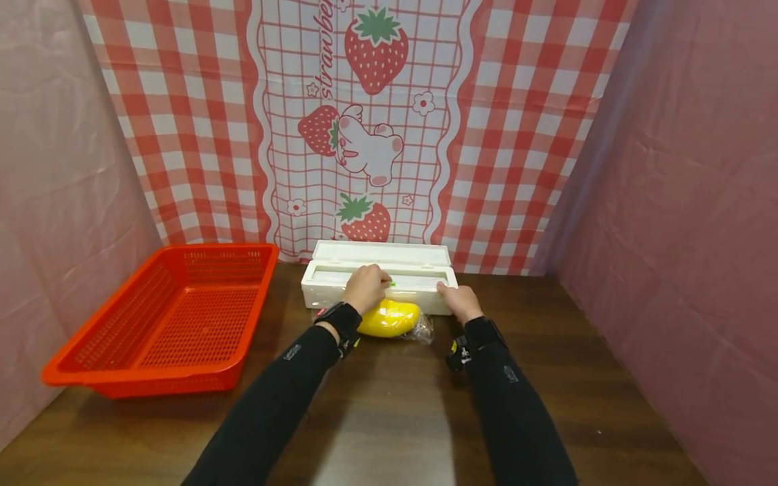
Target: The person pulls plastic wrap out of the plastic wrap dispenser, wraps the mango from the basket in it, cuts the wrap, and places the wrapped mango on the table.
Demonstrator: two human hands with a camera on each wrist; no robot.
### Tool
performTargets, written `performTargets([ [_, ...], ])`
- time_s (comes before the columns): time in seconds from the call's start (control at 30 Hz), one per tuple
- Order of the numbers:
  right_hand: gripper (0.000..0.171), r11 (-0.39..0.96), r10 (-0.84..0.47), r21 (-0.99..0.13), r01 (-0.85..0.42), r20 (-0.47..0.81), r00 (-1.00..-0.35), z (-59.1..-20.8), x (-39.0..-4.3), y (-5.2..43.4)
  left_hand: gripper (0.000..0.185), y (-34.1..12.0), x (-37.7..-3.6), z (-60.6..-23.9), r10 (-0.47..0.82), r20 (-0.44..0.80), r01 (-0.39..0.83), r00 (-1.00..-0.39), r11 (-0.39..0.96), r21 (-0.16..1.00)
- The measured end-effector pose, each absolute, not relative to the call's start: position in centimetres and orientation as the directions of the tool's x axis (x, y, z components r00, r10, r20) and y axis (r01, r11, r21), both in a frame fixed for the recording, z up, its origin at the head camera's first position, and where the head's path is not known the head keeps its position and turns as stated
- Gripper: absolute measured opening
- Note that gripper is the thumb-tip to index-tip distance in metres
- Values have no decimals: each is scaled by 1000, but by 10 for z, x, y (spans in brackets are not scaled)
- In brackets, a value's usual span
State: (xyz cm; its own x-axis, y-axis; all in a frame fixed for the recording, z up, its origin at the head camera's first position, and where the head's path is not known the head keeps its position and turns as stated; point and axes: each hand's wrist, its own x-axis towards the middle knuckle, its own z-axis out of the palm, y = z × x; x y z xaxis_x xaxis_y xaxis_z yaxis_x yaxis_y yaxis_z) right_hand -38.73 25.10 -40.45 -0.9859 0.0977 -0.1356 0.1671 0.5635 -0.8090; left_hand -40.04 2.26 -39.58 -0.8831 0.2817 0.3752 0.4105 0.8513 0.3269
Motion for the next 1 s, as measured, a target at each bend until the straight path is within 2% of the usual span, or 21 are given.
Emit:
performTargets([
  [0.7, 65, 580, 97, -808, 106, -61, -993, -404, -383, 251, 22, 21, -403, -392, 301, 358, 406, -884, 874, 268],
  [1.0, 68, 567, 98, -814, 126, -85, -992, -405, -379, 252, 23, 16, -401, -393, 304, 367, 415, -879, 868, 274],
])
